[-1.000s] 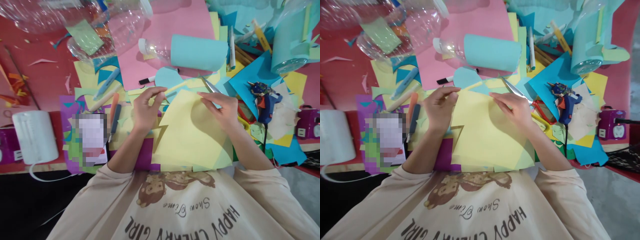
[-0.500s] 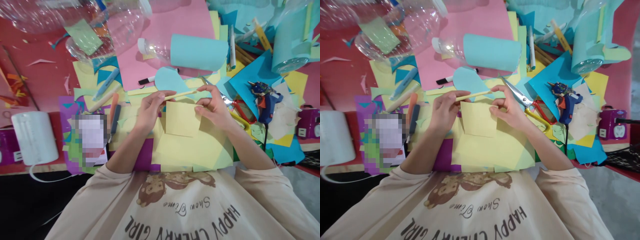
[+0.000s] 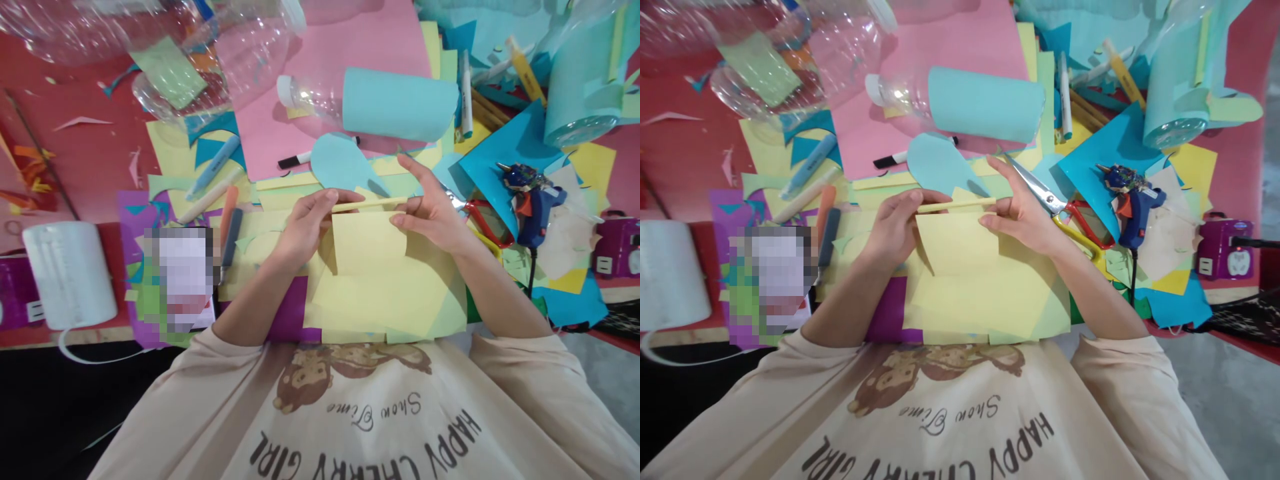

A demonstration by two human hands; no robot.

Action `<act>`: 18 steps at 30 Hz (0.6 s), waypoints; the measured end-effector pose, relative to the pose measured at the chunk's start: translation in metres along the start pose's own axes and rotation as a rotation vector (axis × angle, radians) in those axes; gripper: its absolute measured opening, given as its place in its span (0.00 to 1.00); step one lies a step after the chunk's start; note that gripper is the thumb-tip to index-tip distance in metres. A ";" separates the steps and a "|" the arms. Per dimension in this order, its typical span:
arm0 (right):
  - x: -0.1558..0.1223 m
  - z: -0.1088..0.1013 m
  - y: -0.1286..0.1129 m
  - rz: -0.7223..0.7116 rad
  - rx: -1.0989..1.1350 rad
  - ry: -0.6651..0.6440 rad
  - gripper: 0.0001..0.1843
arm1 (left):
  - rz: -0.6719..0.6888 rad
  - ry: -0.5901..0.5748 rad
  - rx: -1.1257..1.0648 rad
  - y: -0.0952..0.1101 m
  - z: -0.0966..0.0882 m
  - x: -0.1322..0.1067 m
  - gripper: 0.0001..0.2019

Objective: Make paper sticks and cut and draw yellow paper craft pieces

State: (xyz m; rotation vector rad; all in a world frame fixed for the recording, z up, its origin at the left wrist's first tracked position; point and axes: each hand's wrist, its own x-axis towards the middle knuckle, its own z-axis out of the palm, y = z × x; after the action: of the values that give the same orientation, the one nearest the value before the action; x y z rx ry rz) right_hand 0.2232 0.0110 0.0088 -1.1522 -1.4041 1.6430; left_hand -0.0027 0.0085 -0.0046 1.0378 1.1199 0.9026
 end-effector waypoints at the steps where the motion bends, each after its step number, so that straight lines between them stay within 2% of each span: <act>1: 0.000 -0.001 0.000 -0.004 0.000 0.001 0.41 | 0.002 0.000 0.003 0.000 0.000 0.000 0.21; 11: -0.001 -0.002 -0.004 0.002 0.010 -0.003 0.42 | -0.025 -0.023 -0.013 0.000 -0.002 -0.002 0.22; 15: 0.000 -0.001 -0.004 0.008 -0.005 0.001 0.42 | 0.020 -0.027 0.012 -0.002 -0.001 -0.001 0.22; 18: 0.000 -0.001 -0.004 0.024 -0.055 -0.009 0.40 | 0.106 0.046 0.013 -0.004 -0.003 0.003 0.22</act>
State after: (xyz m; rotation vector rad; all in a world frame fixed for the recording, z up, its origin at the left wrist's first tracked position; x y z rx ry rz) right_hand 0.2237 0.0117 0.0125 -1.1986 -1.4539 1.6375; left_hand -0.0047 0.0109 -0.0098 1.0997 1.1184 1.0094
